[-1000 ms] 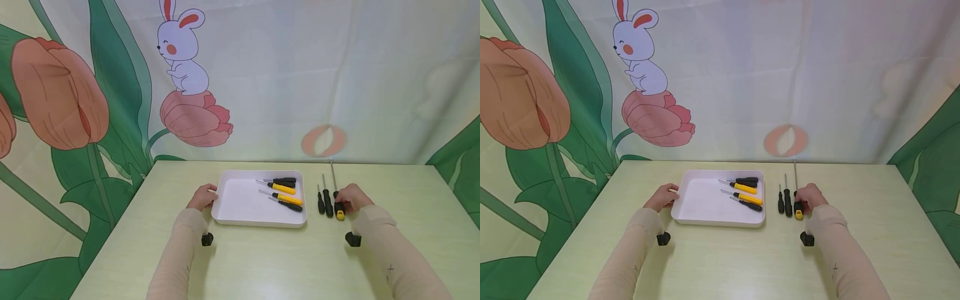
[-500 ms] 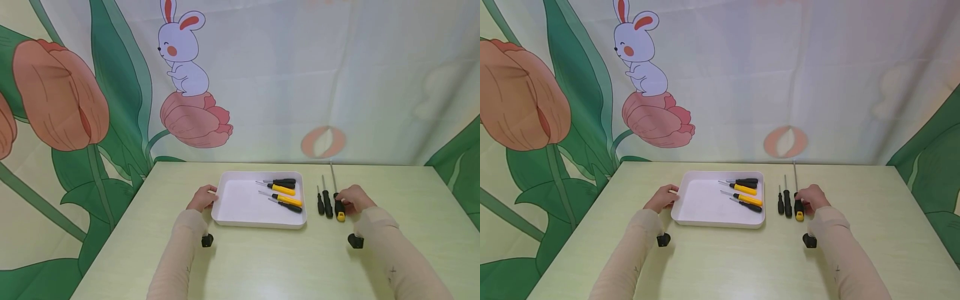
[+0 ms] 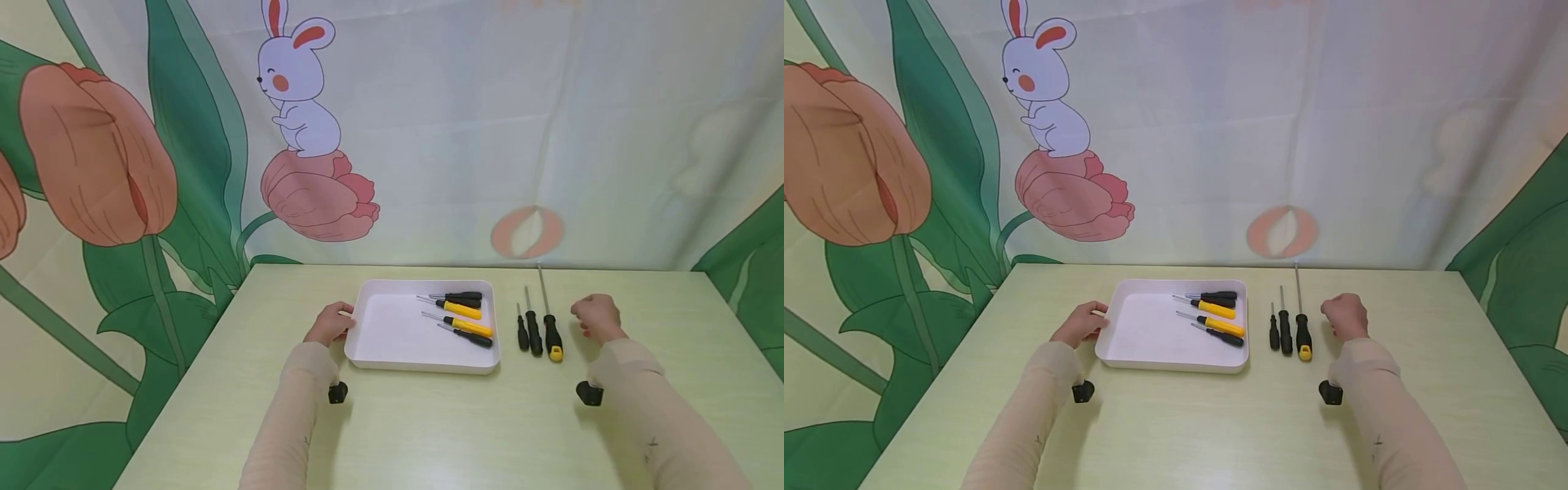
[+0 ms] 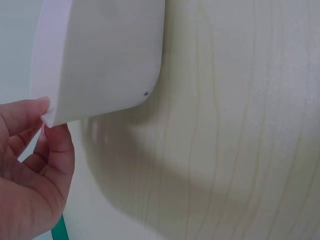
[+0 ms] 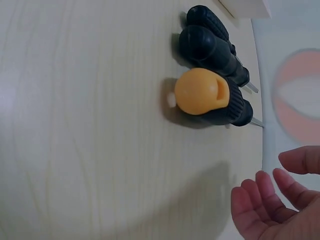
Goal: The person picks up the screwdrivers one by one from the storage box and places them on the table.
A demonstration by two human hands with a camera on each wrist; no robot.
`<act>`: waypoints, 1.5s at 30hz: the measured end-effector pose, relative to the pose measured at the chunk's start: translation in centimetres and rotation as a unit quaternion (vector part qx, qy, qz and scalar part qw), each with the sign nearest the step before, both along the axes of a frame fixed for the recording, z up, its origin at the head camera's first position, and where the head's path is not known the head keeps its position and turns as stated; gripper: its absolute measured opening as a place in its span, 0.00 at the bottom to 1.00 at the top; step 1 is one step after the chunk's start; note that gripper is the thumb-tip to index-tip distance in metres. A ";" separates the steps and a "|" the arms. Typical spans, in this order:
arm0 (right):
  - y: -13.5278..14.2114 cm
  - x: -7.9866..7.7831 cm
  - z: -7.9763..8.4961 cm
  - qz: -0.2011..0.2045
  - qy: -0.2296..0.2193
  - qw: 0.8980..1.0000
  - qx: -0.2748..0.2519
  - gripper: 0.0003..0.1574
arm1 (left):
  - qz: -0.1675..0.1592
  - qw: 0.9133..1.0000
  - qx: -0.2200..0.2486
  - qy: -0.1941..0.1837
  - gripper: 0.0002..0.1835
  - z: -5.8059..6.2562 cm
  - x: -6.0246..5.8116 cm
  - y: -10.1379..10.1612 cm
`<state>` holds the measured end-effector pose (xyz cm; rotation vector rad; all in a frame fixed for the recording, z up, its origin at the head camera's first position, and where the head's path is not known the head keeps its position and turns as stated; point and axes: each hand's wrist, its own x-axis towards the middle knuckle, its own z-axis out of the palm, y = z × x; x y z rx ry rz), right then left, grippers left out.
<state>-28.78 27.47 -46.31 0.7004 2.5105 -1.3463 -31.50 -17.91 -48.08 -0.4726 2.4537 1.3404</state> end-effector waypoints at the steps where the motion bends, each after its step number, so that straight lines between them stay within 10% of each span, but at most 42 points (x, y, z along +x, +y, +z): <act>1: 0.0 0.0 0.1 -0.001 0.007 1.000 0.005 0.26 | 0.000 1.000 0.000 0.000 0.16 0.0 0.0 0.0; 19: -1.4 -0.6 1.1 -0.036 0.165 0.985 0.030 0.24 | -0.005 1.000 0.005 0.005 0.17 0.8 0.7 0.1; 45: -8.3 0.0 1.3 0.177 0.250 0.951 0.053 0.28 | 0.002 1.000 -0.011 -0.002 0.16 0.3 0.3 0.1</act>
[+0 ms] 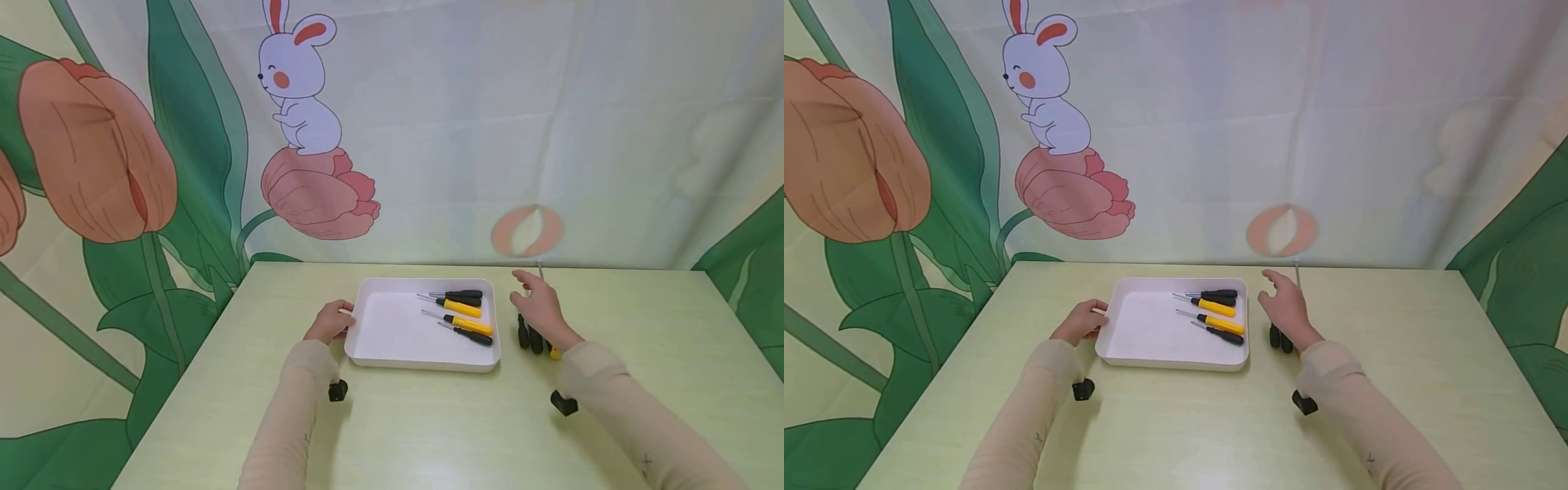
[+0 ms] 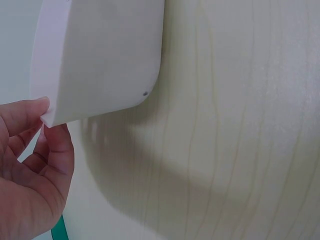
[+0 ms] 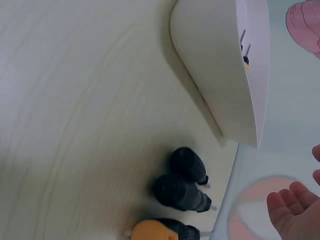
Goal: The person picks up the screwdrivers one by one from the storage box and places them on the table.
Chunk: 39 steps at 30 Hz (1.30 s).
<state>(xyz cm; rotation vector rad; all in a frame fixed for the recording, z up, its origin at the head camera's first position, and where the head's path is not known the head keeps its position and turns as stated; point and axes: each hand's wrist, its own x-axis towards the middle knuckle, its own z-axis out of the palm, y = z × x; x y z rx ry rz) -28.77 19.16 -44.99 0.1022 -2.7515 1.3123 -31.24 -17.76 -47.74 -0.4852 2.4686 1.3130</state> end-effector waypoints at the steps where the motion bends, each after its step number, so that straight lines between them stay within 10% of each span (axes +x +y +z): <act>1: -0.3 0.0 0.0 0.005 0.001 1.000 0.003 0.28 | 0.001 1.000 0.000 -0.001 0.15 0.0 0.0 0.0; 39: -7.0 0.5 -2.7 0.133 -0.099 0.979 0.121 0.21 | 0.000 1.000 0.016 -0.004 0.15 0.1 0.1 -0.1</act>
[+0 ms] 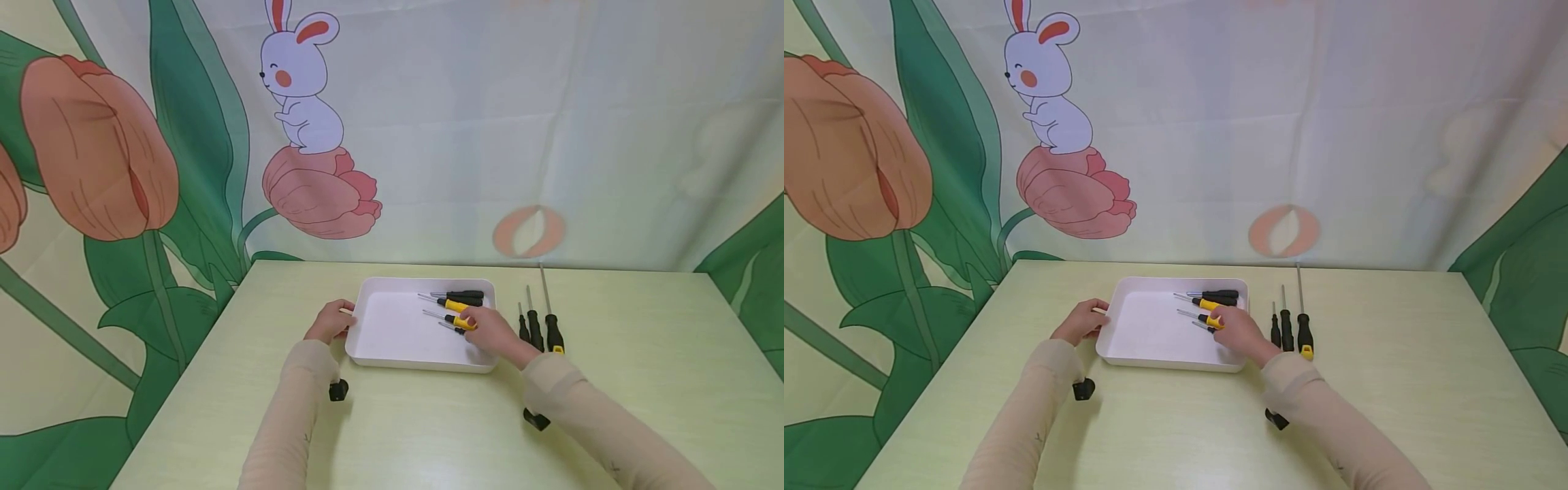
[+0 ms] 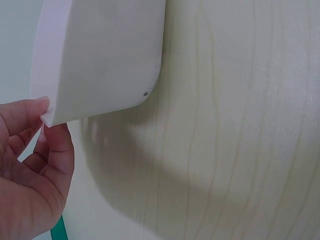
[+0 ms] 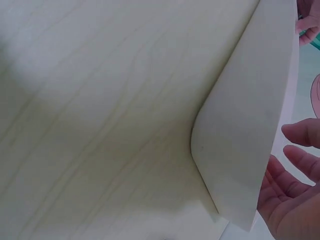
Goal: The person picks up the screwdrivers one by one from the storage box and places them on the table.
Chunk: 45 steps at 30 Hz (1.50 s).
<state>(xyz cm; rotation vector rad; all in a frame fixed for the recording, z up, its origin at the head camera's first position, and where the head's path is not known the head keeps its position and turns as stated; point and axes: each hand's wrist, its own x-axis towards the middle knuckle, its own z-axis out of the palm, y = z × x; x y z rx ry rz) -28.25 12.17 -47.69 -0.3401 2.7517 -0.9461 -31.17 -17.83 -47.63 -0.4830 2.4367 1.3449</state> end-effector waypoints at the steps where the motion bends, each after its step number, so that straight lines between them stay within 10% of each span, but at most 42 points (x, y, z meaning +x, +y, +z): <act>1: -0.1 0.1 0.0 0.002 0.003 1.000 0.008 0.21 | 0.001 1.000 0.000 -0.001 0.15 0.0 0.0 0.0; 45: -2.4 0.5 -1.9 0.000 0.104 0.969 0.225 0.10 | -0.006 1.000 0.016 0.016 0.15 0.1 0.2 -0.1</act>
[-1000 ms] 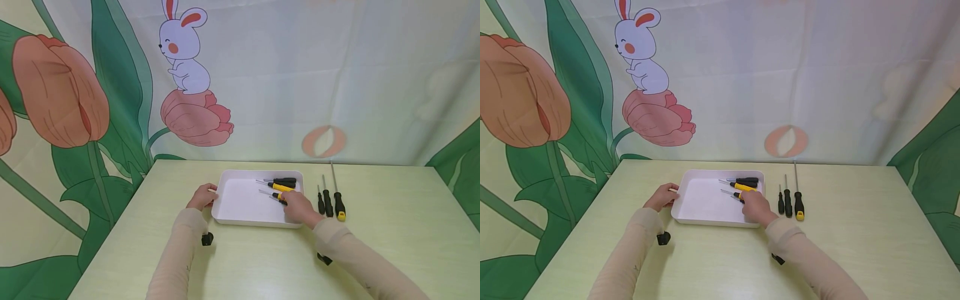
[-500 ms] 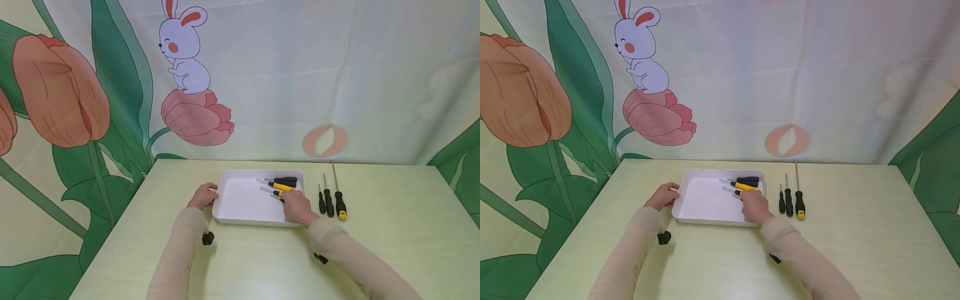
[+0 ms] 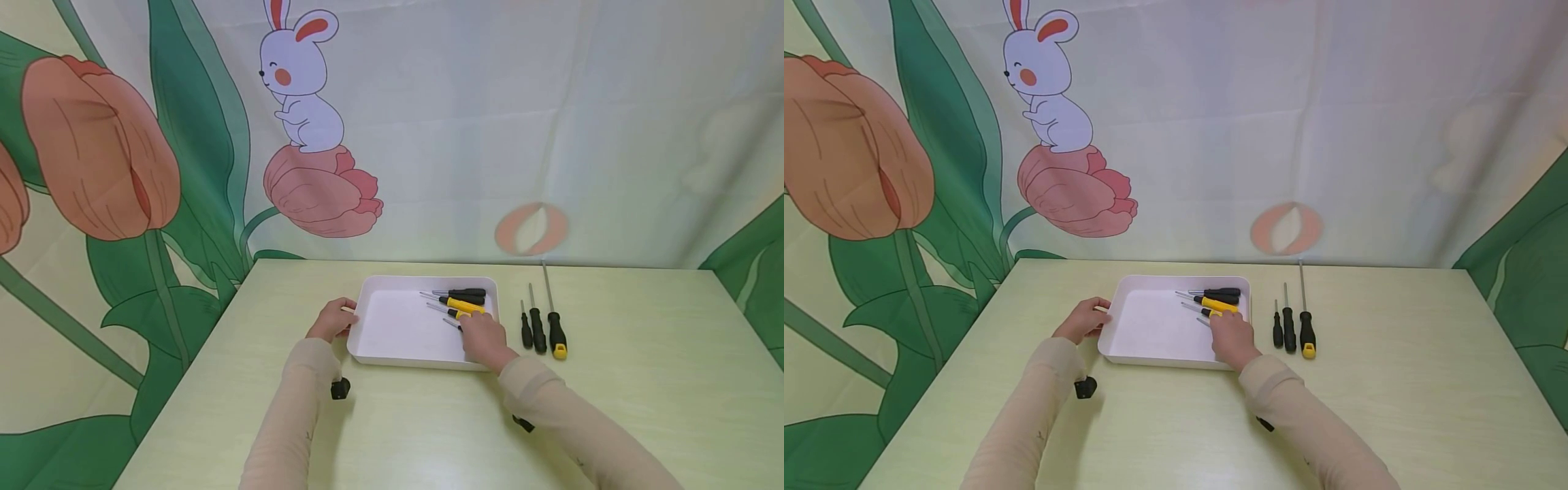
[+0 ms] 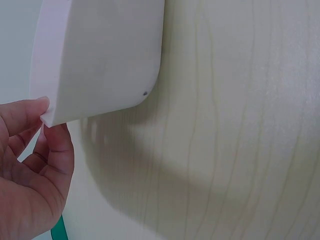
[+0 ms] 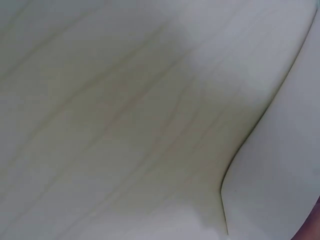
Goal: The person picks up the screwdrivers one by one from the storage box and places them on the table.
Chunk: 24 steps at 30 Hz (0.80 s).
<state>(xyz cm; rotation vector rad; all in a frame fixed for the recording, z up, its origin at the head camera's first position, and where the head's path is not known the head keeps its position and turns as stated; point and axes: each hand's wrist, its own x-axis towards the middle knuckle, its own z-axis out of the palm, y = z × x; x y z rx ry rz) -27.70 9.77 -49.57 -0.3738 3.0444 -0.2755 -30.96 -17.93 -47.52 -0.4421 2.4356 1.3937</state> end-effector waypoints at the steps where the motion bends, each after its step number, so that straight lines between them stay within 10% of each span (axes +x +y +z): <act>1: 0.0 0.0 0.0 0.001 0.000 1.000 0.000 0.10 | -0.001 1.000 0.001 0.001 0.15 0.0 0.0 0.0; 24: 0.4 -0.4 1.1 -0.023 -0.129 0.980 -0.149 0.15 | 0.003 1.000 -0.010 -0.008 0.14 0.1 -0.1 0.0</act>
